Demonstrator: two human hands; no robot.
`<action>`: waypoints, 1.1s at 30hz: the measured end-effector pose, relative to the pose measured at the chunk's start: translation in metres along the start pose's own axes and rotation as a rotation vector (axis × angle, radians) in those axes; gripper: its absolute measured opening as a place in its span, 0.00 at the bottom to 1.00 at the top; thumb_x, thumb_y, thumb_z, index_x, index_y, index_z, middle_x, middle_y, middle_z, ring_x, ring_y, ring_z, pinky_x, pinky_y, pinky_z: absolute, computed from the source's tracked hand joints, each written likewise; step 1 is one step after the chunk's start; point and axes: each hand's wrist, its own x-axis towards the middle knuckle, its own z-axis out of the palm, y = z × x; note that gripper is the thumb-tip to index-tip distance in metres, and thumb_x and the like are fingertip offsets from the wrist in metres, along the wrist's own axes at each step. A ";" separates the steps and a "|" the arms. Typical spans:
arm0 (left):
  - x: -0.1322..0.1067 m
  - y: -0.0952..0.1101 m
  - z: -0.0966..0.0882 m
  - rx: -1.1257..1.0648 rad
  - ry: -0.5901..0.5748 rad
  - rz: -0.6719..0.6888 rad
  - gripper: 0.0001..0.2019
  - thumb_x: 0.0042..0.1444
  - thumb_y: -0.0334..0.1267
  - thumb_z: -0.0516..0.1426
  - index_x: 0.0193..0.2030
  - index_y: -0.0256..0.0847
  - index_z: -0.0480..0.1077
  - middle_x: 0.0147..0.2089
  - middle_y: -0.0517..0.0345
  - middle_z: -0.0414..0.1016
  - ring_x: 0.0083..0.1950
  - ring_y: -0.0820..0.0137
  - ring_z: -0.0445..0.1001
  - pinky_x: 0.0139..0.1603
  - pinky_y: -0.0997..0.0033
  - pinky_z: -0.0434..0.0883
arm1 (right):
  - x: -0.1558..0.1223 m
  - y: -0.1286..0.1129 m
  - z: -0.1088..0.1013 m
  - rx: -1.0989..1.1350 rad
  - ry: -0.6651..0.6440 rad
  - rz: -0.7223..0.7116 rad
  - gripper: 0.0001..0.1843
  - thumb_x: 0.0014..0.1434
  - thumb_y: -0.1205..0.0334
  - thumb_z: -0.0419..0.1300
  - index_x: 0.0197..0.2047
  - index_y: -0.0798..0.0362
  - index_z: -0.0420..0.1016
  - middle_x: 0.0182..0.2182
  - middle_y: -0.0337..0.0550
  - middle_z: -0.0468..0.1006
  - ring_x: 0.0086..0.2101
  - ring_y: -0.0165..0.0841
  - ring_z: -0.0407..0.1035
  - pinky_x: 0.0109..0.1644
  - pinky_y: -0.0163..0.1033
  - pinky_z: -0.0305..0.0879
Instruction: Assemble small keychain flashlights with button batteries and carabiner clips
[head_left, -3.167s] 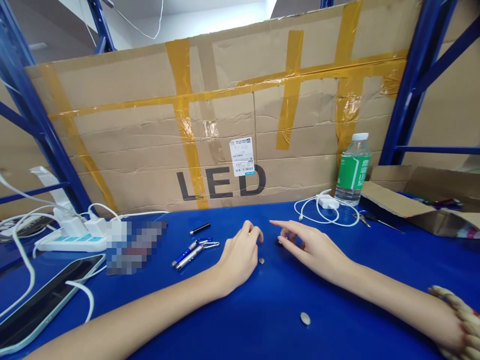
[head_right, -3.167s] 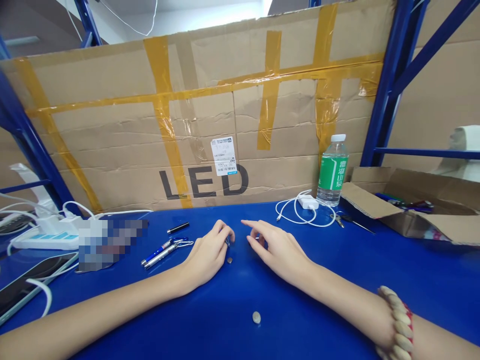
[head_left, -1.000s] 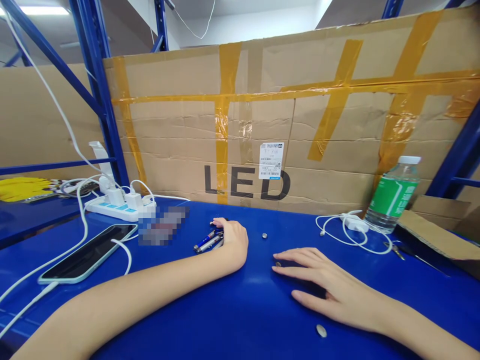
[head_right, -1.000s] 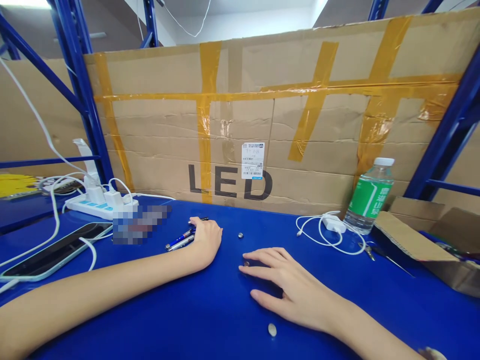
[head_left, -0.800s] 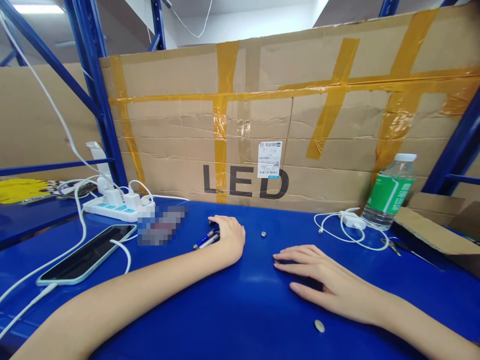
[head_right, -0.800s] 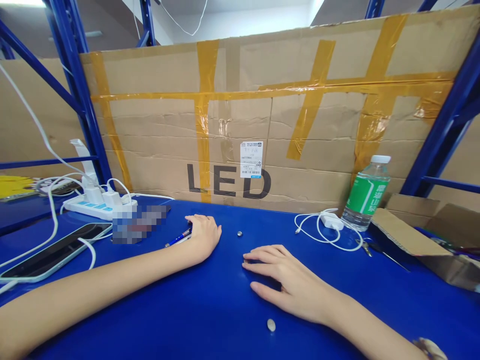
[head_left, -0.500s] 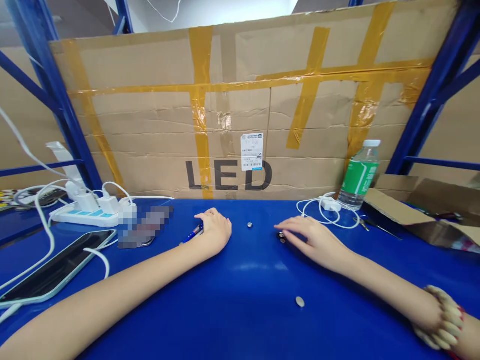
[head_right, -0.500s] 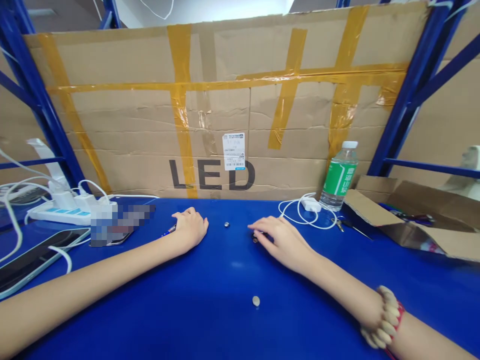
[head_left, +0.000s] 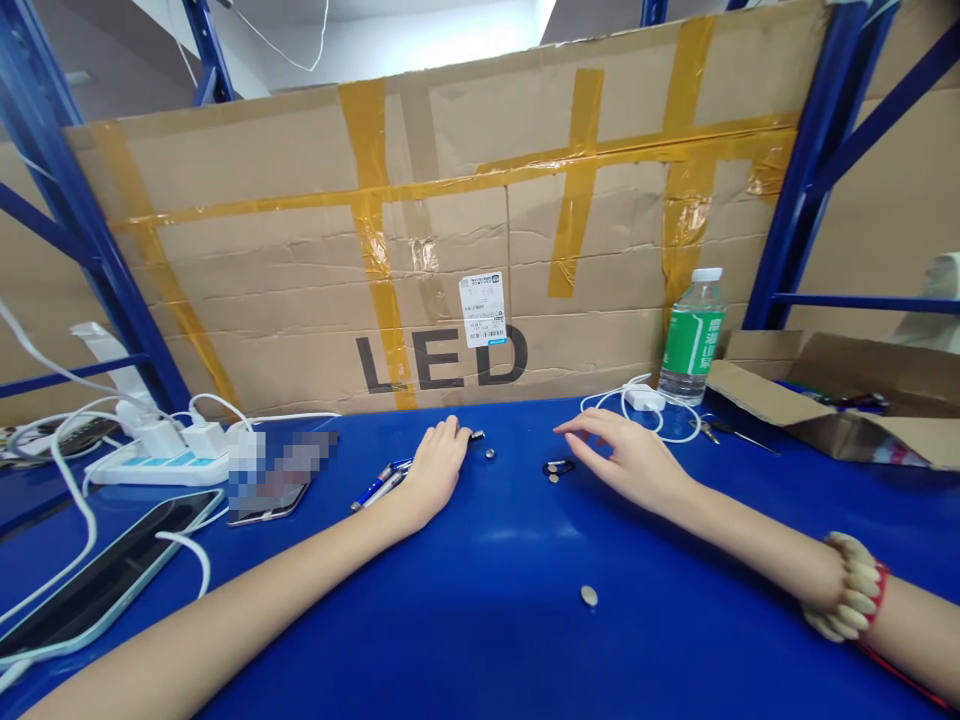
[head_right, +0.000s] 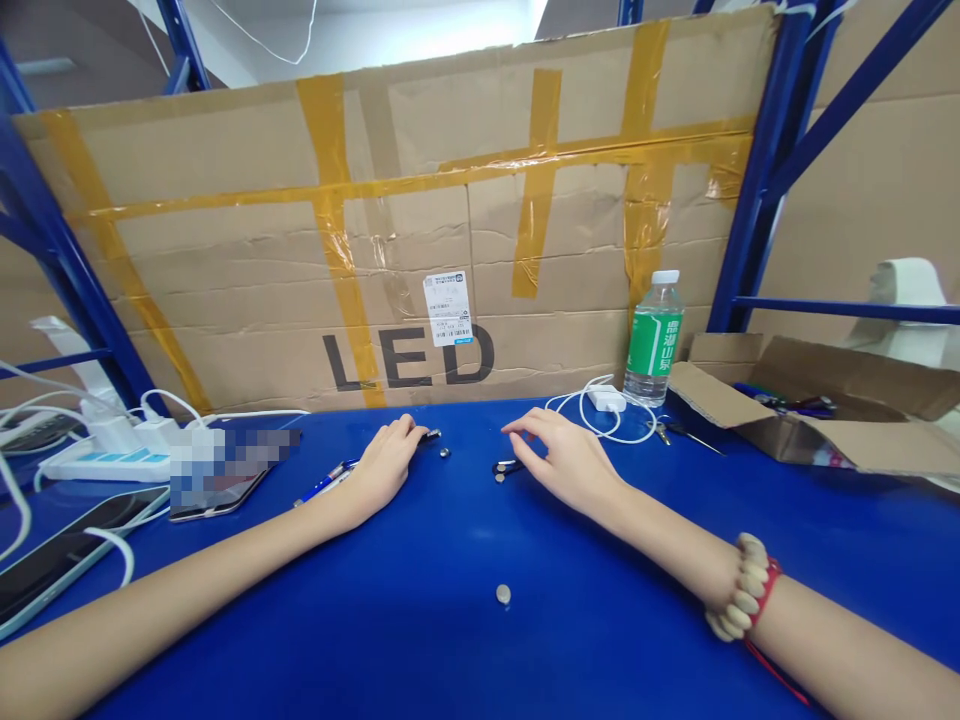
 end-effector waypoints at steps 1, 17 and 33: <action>-0.001 -0.001 0.001 -0.029 0.037 -0.002 0.22 0.52 0.17 0.43 0.51 0.33 0.62 0.48 0.47 0.64 0.46 0.65 0.65 0.45 0.67 0.62 | 0.000 0.000 0.000 -0.003 -0.008 0.004 0.14 0.61 0.60 0.48 0.41 0.51 0.74 0.38 0.43 0.74 0.39 0.34 0.69 0.32 0.35 0.66; -0.011 0.019 -0.021 -0.054 0.600 0.522 0.12 0.62 0.37 0.44 0.33 0.37 0.65 0.36 0.53 0.71 0.35 0.70 0.67 0.33 0.70 0.59 | -0.004 0.006 0.001 0.025 -0.279 -0.201 0.15 0.59 0.50 0.53 0.38 0.47 0.78 0.36 0.42 0.76 0.38 0.36 0.69 0.42 0.40 0.65; -0.004 0.023 0.001 -0.392 0.389 0.652 0.13 0.51 0.38 0.48 0.18 0.38 0.62 0.17 0.61 0.67 0.19 0.76 0.66 0.18 0.75 0.57 | -0.007 -0.006 0.011 -0.032 -0.368 -0.069 0.13 0.59 0.56 0.50 0.37 0.45 0.76 0.30 0.39 0.73 0.25 0.30 0.67 0.26 0.33 0.61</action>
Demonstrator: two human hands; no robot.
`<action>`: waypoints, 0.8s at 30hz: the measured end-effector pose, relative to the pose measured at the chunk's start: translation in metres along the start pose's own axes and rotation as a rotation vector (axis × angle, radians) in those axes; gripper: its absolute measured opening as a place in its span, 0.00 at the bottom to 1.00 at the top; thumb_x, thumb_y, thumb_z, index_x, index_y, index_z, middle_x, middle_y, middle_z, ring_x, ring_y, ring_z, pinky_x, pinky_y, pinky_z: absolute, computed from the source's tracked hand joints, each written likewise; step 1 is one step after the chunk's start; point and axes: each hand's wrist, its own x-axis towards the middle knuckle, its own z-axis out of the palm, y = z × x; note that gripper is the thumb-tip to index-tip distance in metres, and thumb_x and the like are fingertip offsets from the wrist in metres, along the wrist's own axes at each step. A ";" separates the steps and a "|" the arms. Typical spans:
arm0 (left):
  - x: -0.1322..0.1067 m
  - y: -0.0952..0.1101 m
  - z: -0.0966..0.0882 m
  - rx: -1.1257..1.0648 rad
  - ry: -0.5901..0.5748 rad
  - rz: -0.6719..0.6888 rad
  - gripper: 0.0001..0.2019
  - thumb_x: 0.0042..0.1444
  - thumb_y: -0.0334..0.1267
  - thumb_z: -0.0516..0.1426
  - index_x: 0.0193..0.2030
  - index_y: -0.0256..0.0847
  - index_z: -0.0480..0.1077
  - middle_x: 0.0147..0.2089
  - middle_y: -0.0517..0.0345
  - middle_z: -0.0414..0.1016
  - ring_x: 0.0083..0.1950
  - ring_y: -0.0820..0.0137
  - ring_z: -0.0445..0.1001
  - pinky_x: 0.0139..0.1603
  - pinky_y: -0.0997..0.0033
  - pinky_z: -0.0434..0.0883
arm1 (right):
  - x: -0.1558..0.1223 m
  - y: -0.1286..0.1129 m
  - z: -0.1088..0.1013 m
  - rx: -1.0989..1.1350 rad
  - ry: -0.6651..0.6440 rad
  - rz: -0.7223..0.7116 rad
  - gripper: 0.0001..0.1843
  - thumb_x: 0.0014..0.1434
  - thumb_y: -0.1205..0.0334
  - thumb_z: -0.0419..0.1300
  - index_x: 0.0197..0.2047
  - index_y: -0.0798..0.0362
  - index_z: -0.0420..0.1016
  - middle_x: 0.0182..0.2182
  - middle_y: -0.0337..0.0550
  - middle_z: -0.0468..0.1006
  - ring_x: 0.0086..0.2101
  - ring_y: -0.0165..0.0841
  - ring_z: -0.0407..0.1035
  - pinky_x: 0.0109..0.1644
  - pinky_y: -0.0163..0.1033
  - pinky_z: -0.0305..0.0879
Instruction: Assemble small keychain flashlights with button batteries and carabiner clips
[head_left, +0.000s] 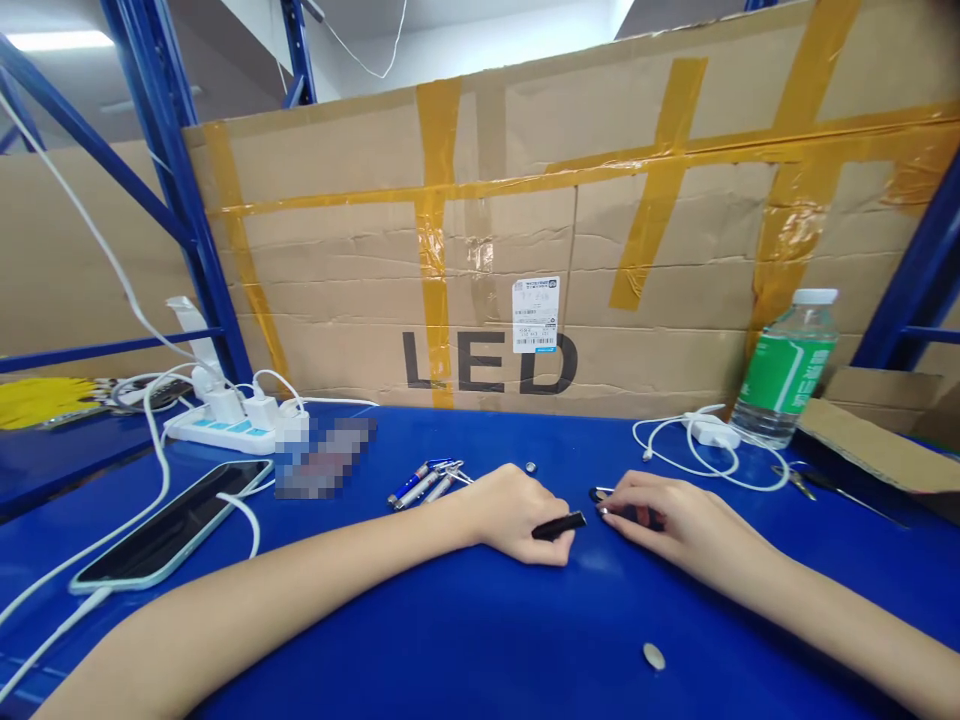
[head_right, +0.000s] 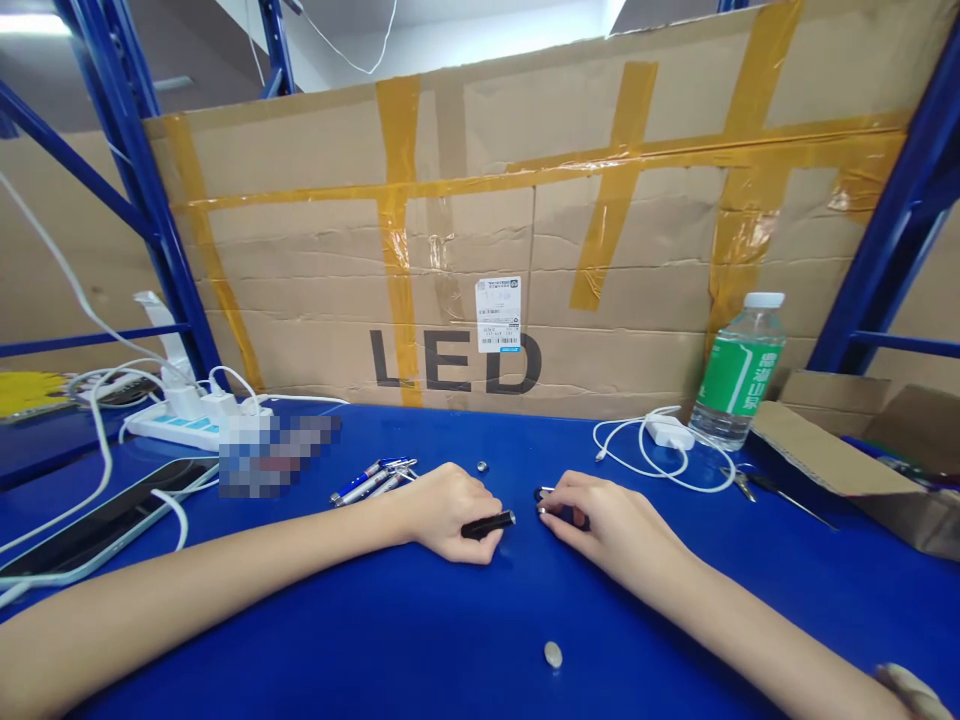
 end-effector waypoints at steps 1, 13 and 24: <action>0.000 0.000 0.001 -0.006 0.011 -0.001 0.13 0.51 0.38 0.48 0.18 0.38 0.62 0.17 0.61 0.68 0.19 0.76 0.66 0.18 0.75 0.57 | 0.000 -0.001 0.000 0.006 0.006 -0.007 0.13 0.59 0.56 0.50 0.36 0.46 0.76 0.30 0.39 0.73 0.25 0.29 0.67 0.26 0.33 0.61; -0.001 -0.005 0.001 0.082 0.039 0.045 0.14 0.56 0.37 0.46 0.22 0.38 0.63 0.17 0.60 0.68 0.17 0.74 0.67 0.17 0.76 0.56 | 0.000 -0.025 -0.002 0.276 0.426 -0.216 0.09 0.58 0.61 0.56 0.36 0.52 0.77 0.30 0.43 0.73 0.21 0.24 0.63 0.22 0.31 0.62; -0.002 -0.005 0.004 0.137 0.087 0.086 0.15 0.58 0.39 0.44 0.24 0.38 0.63 0.18 0.61 0.69 0.17 0.73 0.69 0.17 0.75 0.60 | -0.001 -0.028 0.001 0.323 0.307 -0.296 0.07 0.58 0.65 0.56 0.35 0.52 0.77 0.30 0.42 0.73 0.23 0.25 0.66 0.22 0.29 0.63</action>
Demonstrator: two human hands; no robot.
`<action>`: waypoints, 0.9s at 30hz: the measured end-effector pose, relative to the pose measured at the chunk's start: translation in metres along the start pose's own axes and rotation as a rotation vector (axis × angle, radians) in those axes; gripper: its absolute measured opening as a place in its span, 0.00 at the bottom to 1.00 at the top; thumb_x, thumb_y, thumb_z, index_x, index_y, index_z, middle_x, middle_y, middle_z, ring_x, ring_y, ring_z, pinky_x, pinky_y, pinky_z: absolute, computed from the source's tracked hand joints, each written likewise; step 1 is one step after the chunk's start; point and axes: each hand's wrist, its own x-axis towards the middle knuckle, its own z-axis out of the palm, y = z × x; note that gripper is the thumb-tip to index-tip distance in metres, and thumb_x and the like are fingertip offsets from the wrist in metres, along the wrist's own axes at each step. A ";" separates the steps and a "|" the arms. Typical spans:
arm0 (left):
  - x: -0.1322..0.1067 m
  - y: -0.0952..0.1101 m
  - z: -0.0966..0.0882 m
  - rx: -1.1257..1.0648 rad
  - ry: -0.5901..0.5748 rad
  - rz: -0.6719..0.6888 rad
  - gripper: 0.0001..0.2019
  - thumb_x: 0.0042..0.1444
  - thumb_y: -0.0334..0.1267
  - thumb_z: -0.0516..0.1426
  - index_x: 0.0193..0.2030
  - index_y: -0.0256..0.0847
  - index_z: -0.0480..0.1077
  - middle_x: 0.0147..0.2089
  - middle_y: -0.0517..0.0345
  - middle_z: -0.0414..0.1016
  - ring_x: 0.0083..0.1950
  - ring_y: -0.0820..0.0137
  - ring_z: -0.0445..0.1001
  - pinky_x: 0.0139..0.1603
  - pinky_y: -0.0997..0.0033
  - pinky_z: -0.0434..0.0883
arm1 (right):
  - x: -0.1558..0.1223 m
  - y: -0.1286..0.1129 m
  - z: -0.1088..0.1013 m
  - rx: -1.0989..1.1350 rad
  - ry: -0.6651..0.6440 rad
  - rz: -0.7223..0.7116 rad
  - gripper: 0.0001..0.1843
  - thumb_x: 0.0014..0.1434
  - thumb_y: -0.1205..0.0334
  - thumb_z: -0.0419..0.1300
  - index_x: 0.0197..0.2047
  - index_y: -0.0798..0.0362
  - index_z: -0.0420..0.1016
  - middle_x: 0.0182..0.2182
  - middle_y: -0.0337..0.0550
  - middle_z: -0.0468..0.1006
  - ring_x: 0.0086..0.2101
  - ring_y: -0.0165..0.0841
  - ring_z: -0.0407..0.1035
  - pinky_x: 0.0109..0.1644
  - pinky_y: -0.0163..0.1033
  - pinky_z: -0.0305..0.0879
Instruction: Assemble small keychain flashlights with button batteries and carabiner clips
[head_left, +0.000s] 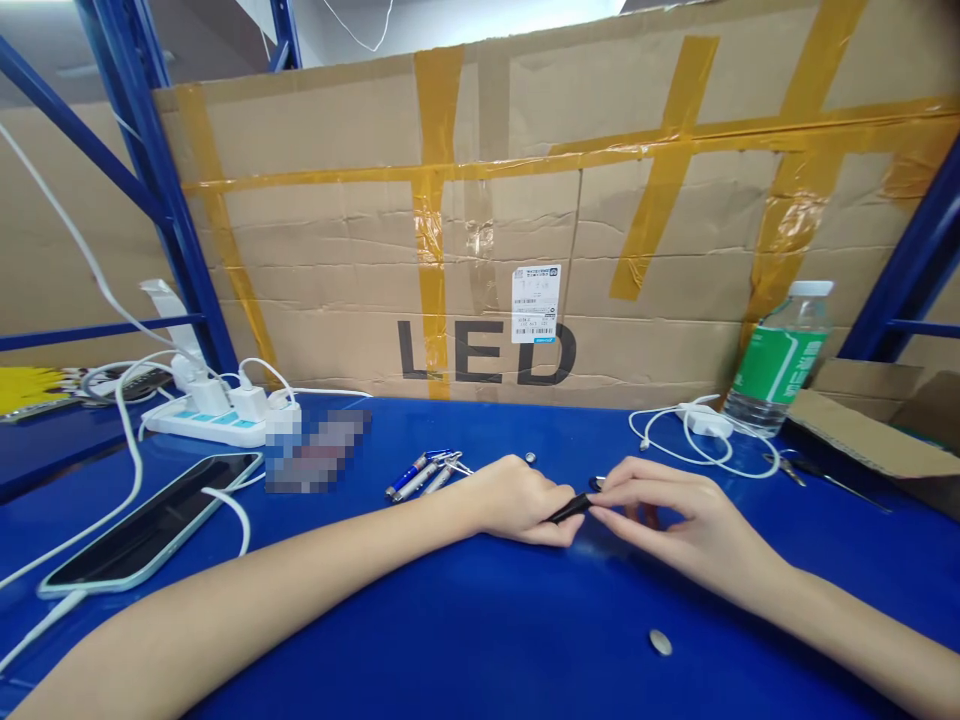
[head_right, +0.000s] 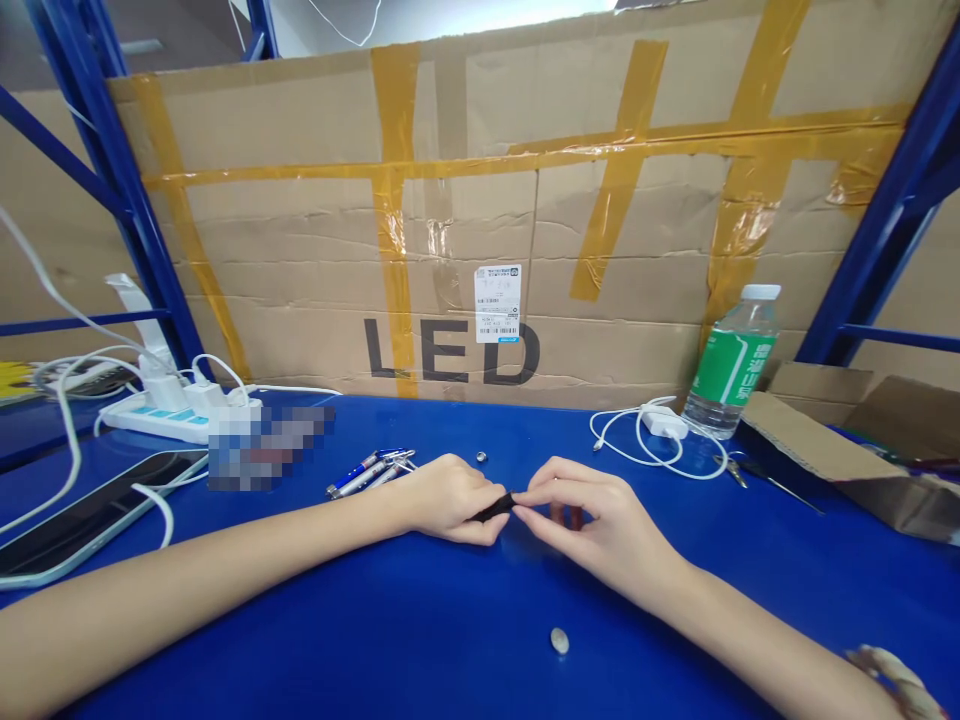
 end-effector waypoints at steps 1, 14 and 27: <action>0.000 0.000 0.000 0.005 -0.003 0.010 0.15 0.58 0.40 0.44 0.24 0.38 0.63 0.18 0.61 0.69 0.18 0.73 0.69 0.17 0.75 0.60 | 0.000 0.000 0.001 0.008 -0.017 0.009 0.07 0.58 0.65 0.56 0.35 0.53 0.76 0.30 0.42 0.73 0.23 0.25 0.66 0.22 0.29 0.63; 0.003 0.000 -0.003 -0.064 0.002 0.024 0.12 0.55 0.35 0.47 0.22 0.38 0.63 0.17 0.62 0.68 0.17 0.75 0.67 0.17 0.75 0.58 | -0.001 0.028 -0.022 -0.301 0.017 0.195 0.10 0.56 0.55 0.57 0.34 0.49 0.78 0.33 0.39 0.74 0.21 0.24 0.64 0.23 0.31 0.59; 0.004 0.000 -0.002 -0.084 0.031 0.016 0.12 0.54 0.35 0.48 0.21 0.38 0.63 0.16 0.62 0.67 0.16 0.76 0.65 0.17 0.75 0.57 | -0.001 0.037 -0.018 -0.321 -0.281 0.379 0.13 0.59 0.52 0.52 0.39 0.44 0.77 0.38 0.38 0.74 0.31 0.30 0.69 0.32 0.34 0.62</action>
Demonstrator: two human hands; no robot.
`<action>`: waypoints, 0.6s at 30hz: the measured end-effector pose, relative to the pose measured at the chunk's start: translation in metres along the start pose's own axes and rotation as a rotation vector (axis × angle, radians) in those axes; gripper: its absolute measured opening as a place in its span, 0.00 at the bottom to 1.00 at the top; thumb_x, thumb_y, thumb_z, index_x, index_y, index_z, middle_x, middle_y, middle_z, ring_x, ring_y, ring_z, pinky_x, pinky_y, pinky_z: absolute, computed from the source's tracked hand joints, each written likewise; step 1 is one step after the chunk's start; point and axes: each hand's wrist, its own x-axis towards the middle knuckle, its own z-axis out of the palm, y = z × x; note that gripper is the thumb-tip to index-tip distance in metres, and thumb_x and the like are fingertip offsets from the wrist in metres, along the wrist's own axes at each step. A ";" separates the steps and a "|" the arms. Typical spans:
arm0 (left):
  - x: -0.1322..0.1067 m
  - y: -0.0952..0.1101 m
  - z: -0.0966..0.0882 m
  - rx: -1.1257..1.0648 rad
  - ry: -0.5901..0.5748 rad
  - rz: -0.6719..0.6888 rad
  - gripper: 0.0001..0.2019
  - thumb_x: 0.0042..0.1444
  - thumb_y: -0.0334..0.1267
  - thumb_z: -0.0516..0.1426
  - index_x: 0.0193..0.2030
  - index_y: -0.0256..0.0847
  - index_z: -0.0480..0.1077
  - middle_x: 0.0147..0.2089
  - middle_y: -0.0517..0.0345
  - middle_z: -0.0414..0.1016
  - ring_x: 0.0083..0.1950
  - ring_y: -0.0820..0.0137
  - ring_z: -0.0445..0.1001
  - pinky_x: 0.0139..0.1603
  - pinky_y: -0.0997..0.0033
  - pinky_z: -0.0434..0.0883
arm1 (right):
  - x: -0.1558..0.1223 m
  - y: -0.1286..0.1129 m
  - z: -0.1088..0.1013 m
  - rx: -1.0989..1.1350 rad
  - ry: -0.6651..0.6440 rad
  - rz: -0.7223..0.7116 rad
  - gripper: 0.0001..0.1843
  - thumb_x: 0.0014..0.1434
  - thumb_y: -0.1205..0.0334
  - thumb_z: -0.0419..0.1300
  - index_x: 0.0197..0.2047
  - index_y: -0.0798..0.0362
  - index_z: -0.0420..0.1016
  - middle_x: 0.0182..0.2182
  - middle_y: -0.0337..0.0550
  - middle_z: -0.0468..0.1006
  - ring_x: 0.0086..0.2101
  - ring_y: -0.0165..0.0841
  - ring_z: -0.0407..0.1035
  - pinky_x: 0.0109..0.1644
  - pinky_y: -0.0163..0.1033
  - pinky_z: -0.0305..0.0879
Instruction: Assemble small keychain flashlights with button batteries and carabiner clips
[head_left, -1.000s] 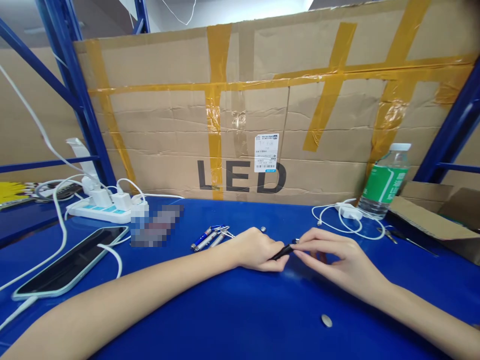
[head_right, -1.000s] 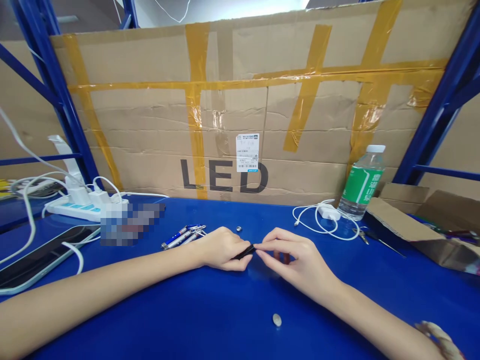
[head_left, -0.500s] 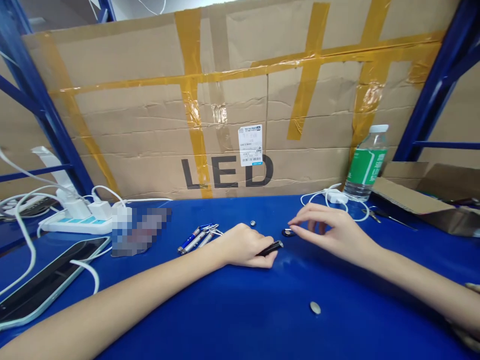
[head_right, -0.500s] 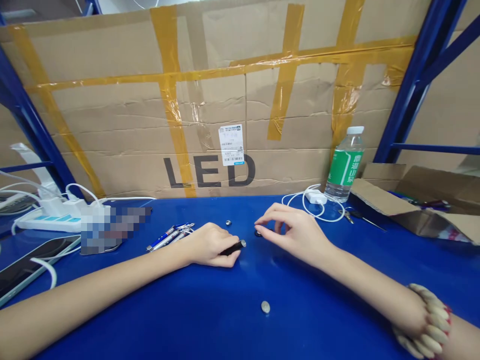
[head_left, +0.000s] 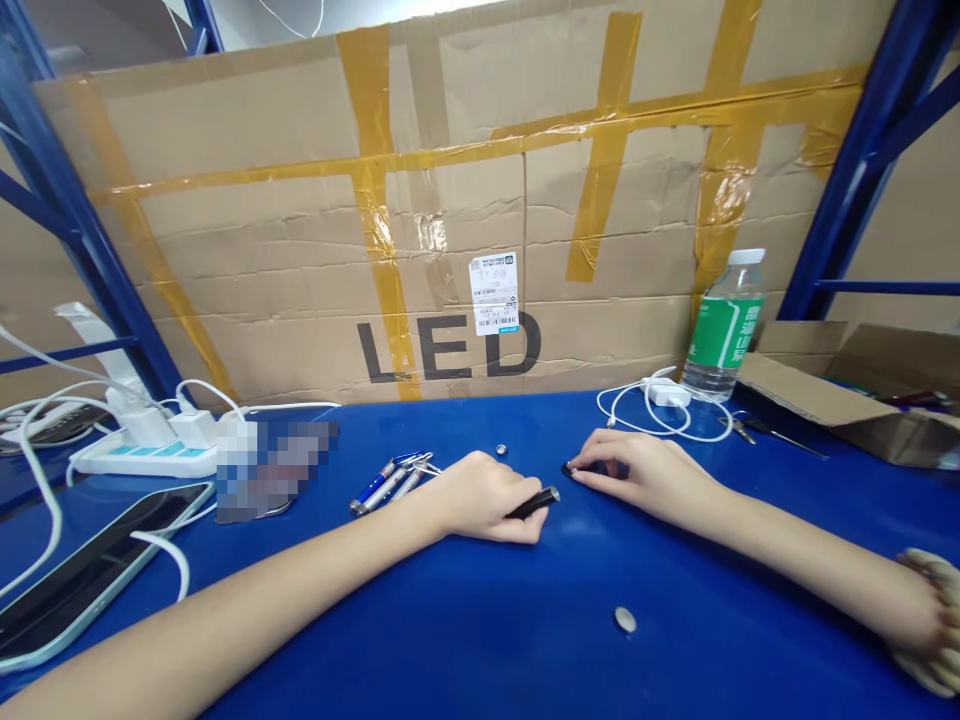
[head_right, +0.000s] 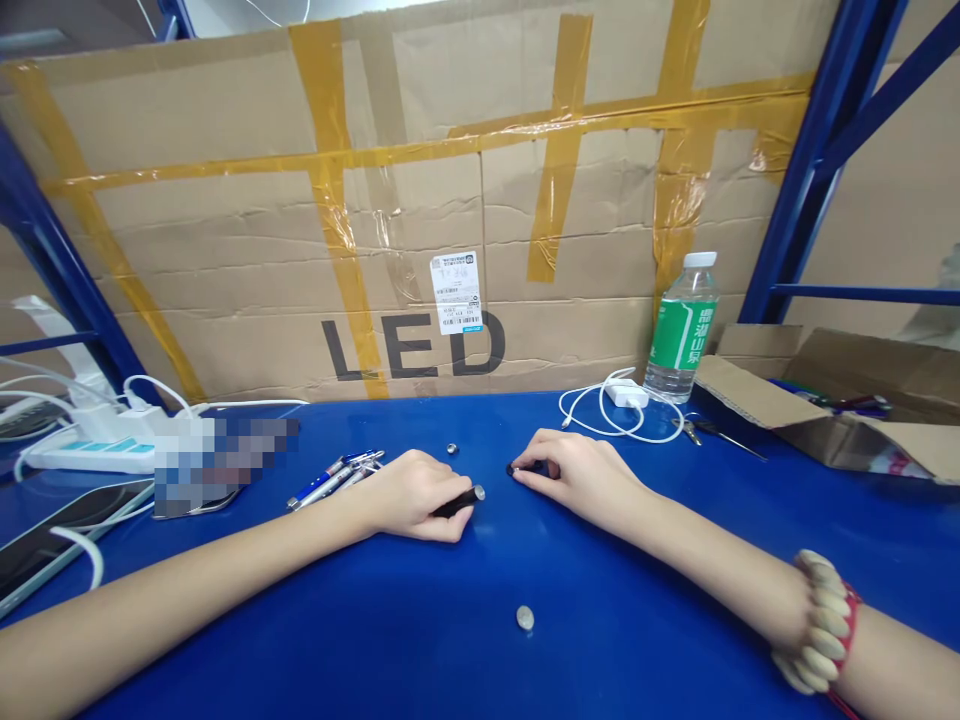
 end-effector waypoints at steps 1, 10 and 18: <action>0.000 0.000 0.000 -0.002 0.005 0.002 0.12 0.54 0.35 0.48 0.21 0.38 0.63 0.16 0.63 0.67 0.16 0.76 0.65 0.17 0.75 0.57 | 0.000 0.000 0.000 0.002 0.000 -0.005 0.13 0.59 0.52 0.52 0.39 0.45 0.77 0.37 0.38 0.74 0.31 0.30 0.69 0.32 0.34 0.62; 0.002 0.000 -0.003 0.023 -0.088 -0.003 0.13 0.57 0.36 0.45 0.24 0.38 0.62 0.17 0.61 0.67 0.17 0.75 0.66 0.17 0.75 0.57 | -0.001 -0.003 0.003 0.091 0.145 -0.092 0.12 0.60 0.55 0.53 0.38 0.50 0.76 0.34 0.41 0.74 0.27 0.28 0.67 0.29 0.33 0.62; 0.002 0.000 -0.008 0.048 -0.250 -0.051 0.16 0.65 0.40 0.37 0.37 0.36 0.61 0.23 0.58 0.72 0.22 0.71 0.70 0.21 0.74 0.61 | -0.008 -0.034 -0.003 0.363 0.430 -0.387 0.07 0.56 0.64 0.59 0.36 0.55 0.78 0.28 0.43 0.74 0.26 0.26 0.66 0.24 0.30 0.63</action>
